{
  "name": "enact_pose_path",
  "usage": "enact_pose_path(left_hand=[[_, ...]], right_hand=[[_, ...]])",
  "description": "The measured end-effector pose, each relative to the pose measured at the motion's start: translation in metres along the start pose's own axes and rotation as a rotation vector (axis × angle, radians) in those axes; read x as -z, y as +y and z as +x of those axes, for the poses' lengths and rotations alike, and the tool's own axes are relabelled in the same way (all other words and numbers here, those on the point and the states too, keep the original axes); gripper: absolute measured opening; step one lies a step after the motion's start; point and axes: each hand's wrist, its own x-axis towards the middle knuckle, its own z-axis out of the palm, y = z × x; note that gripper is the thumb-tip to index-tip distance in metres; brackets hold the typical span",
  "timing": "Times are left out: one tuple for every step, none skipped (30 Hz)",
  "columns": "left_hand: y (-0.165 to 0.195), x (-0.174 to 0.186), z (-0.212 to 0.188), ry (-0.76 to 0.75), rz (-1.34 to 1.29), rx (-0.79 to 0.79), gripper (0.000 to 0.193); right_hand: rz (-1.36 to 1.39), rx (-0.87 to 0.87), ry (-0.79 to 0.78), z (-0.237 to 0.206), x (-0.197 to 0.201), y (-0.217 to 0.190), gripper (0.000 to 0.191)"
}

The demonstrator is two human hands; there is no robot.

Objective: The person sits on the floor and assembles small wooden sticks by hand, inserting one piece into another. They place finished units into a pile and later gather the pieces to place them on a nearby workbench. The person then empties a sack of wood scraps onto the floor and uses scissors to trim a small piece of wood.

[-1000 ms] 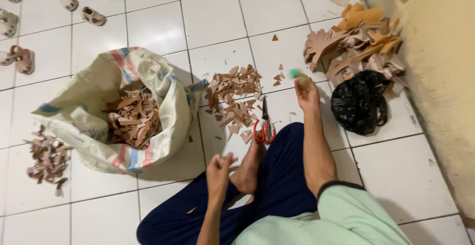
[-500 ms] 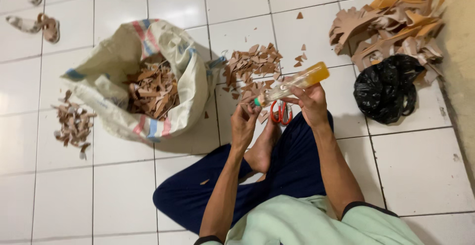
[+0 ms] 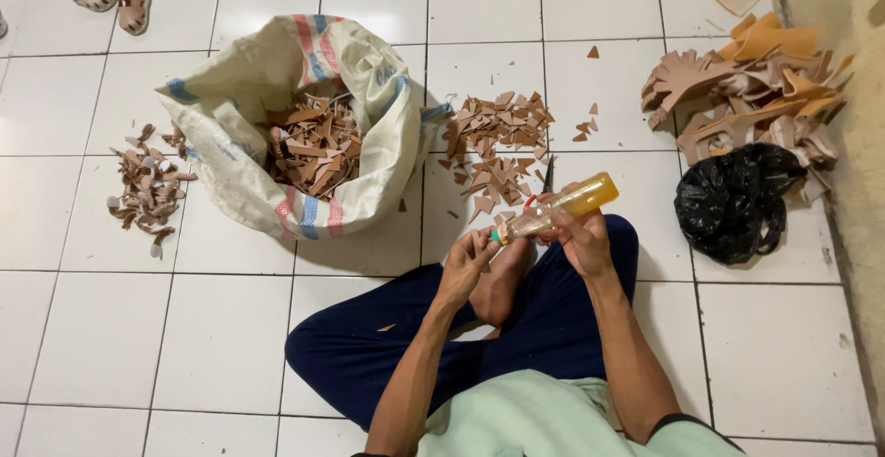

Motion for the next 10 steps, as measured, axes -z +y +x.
enact_pose_path(left_hand=[[0.002,0.001,0.0,0.004,0.005,0.036,0.022],[0.004,0.002,-0.003,0.007,0.009,0.078,0.016],[0.006,0.001,-0.006,0.011,0.013,0.122,0.01],[0.006,-0.003,-0.011,0.044,0.025,0.028,0.014],[0.008,-0.01,-0.014,0.072,0.04,-0.065,0.019],[0.014,-0.016,-0.012,0.096,0.054,-0.166,0.023],[0.022,-0.02,-0.014,0.126,0.184,-0.181,0.022],[0.031,-0.025,-0.021,0.157,0.315,-0.192,0.022],[0.041,-0.027,-0.025,0.189,0.448,-0.204,0.023],[0.053,-0.031,-0.024,0.192,0.434,-0.263,0.025]], right_hand=[[-0.017,0.008,-0.015,0.0,-0.001,-0.001,0.045],[-0.034,0.012,-0.025,-0.003,-0.001,-0.002,0.046],[-0.051,0.015,-0.035,-0.007,-0.001,-0.002,0.047],[-0.093,0.009,0.021,-0.007,-0.002,0.002,0.041],[-0.136,0.006,0.08,-0.006,-0.004,0.007,0.036],[-0.181,0.011,0.136,-0.002,-0.004,0.007,0.034],[-0.192,0.02,0.181,-0.002,-0.005,0.008,0.033],[-0.202,0.026,0.227,-0.004,-0.009,0.011,0.033],[-0.21,0.035,0.273,-0.005,-0.012,0.016,0.034],[-0.196,0.079,0.294,-0.003,-0.016,0.019,0.037]])
